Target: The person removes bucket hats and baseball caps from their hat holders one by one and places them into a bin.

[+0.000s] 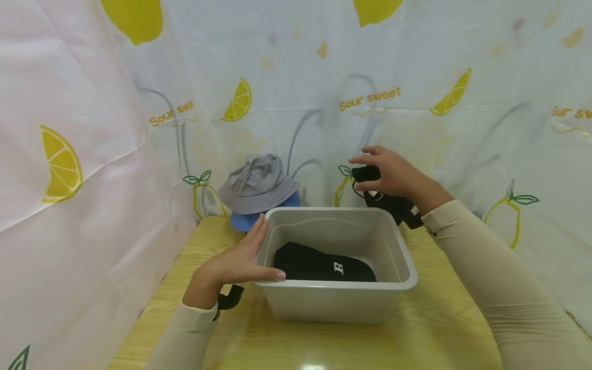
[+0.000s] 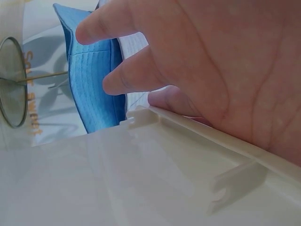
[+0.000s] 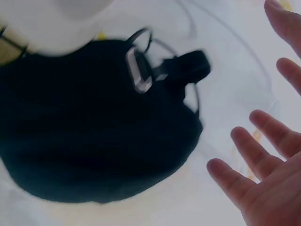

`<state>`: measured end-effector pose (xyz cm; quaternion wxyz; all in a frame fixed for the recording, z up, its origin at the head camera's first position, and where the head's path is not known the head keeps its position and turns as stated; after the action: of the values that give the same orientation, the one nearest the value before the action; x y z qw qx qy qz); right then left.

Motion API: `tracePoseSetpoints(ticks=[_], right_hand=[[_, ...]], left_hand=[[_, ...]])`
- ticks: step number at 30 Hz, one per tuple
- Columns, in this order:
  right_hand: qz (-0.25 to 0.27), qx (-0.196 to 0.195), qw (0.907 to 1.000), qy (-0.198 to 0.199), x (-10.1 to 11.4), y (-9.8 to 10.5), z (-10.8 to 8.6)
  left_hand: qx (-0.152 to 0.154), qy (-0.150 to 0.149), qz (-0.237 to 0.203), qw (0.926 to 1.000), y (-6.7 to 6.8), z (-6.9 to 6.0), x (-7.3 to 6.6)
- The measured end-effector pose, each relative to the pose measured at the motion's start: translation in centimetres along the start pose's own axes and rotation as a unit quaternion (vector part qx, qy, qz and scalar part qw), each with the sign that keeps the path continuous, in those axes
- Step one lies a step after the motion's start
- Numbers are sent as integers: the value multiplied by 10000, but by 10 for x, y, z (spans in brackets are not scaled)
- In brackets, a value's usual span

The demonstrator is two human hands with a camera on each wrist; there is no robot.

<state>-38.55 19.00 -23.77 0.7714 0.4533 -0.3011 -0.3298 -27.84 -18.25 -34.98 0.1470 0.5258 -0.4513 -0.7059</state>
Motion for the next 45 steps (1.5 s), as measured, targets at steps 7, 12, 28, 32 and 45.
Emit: tracePoseSetpoints(ticks=[7,12,28,32,45], right_hand=[[151,-149,9993,-298,-23,2,-8],[393,-334,9975,-478,-39,-1,-13],[1548,-689,9743,-1485,-75,-15,-31],[1601,-711,9704,-1663,-81,-19,-36],[2474,-805,9402,-2200,-101,-37,-48]], left_hand=[[-4,46,-5,10000,0,0,0],[-2,58,-11,10000,-1,-1,1],[-25,33,-2,10000,0,-1,0],[-30,2,-13,10000,0,-1,0],[-9,10,-24,10000,0,-1,-1]])
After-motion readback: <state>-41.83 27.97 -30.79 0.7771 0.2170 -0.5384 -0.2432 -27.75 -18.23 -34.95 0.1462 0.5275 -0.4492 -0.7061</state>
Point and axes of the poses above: each hand's wrist, its own z-axis towards the middle knuckle, its own y-axis out of the back of the hand, x = y × z, the point moved 3 cm from there along z, towards the middle knuckle, and after that the axes turned 4 degrees about -x, right-handed, at the moved point
